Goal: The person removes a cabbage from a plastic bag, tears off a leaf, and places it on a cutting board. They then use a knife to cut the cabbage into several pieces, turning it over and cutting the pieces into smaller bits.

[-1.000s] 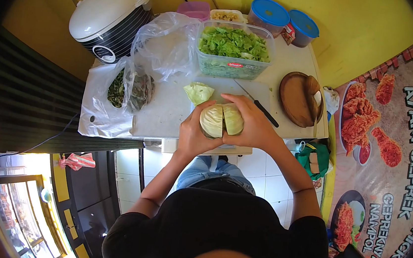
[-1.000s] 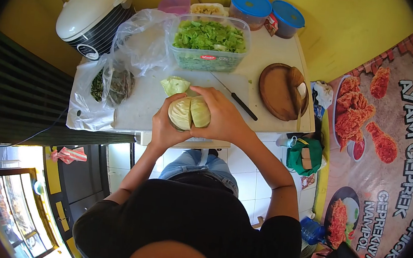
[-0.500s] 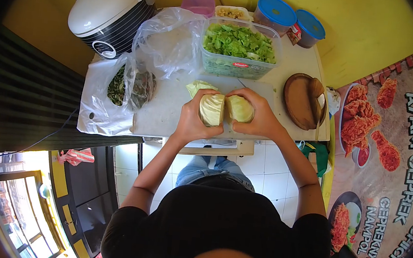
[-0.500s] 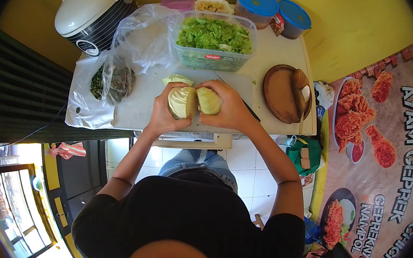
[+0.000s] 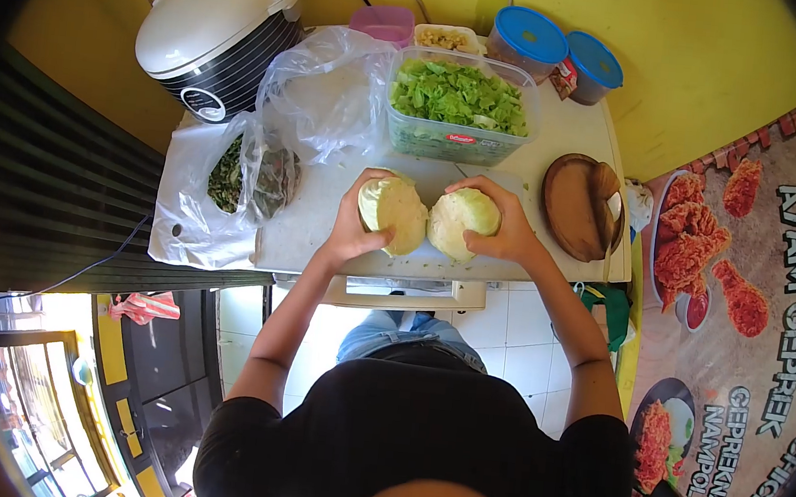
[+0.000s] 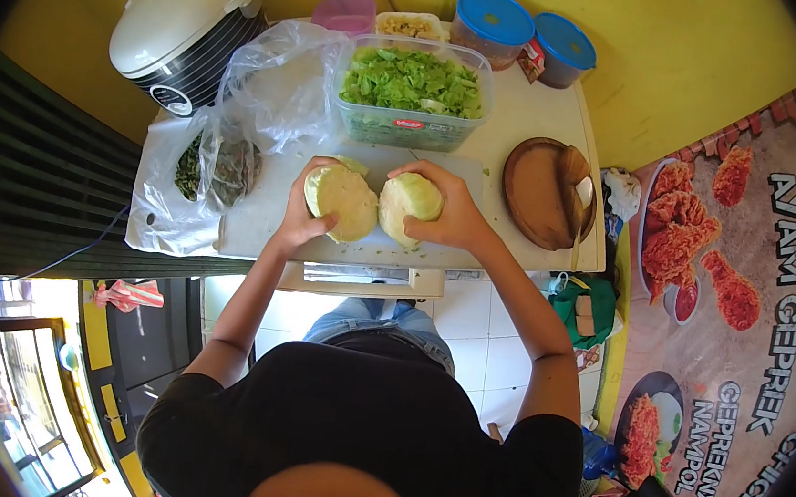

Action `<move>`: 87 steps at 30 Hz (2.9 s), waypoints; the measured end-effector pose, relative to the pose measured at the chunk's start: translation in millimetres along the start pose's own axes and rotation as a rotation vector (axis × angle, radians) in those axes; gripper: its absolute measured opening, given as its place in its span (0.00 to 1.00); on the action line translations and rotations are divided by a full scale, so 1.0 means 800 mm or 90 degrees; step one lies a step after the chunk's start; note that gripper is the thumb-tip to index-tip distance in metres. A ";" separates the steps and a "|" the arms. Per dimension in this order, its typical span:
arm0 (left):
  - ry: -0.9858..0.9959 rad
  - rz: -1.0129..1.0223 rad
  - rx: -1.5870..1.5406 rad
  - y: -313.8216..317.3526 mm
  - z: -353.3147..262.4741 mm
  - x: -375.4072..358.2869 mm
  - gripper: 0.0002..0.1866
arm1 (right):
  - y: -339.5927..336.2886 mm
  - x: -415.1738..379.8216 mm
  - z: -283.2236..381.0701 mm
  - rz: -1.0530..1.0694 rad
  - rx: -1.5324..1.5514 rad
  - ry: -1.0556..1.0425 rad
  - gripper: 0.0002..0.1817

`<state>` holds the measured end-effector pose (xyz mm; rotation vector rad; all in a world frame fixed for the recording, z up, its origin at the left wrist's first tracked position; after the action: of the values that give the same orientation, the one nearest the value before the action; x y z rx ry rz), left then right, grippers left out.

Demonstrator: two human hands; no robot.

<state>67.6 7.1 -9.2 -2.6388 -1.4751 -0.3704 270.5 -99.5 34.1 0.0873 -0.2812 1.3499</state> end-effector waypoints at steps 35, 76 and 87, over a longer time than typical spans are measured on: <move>-0.001 -0.341 0.479 -0.077 -0.069 0.013 0.36 | 0.026 -0.056 0.012 -0.269 -0.062 -0.038 0.30; -0.082 -0.260 0.820 -0.073 -0.050 0.029 0.45 | 0.039 -0.006 0.048 -0.159 -0.304 -0.091 0.25; 0.261 -0.218 0.562 -0.073 -0.086 0.004 0.46 | 0.042 0.010 0.049 -0.137 -0.331 -0.098 0.25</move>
<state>8.4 26.9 56.4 -1.5351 -1.4725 -0.1932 233.5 -93.3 70.7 -0.2100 -0.7245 1.0239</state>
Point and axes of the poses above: each hand's wrist, its own x-axis towards the middle knuckle, its own y-axis out of the palm, z = x × y, the point moved 3 cm from there along x, towards the middle knuckle, and after that the axes turned 14 degrees about -z, right-handed, at the moved point
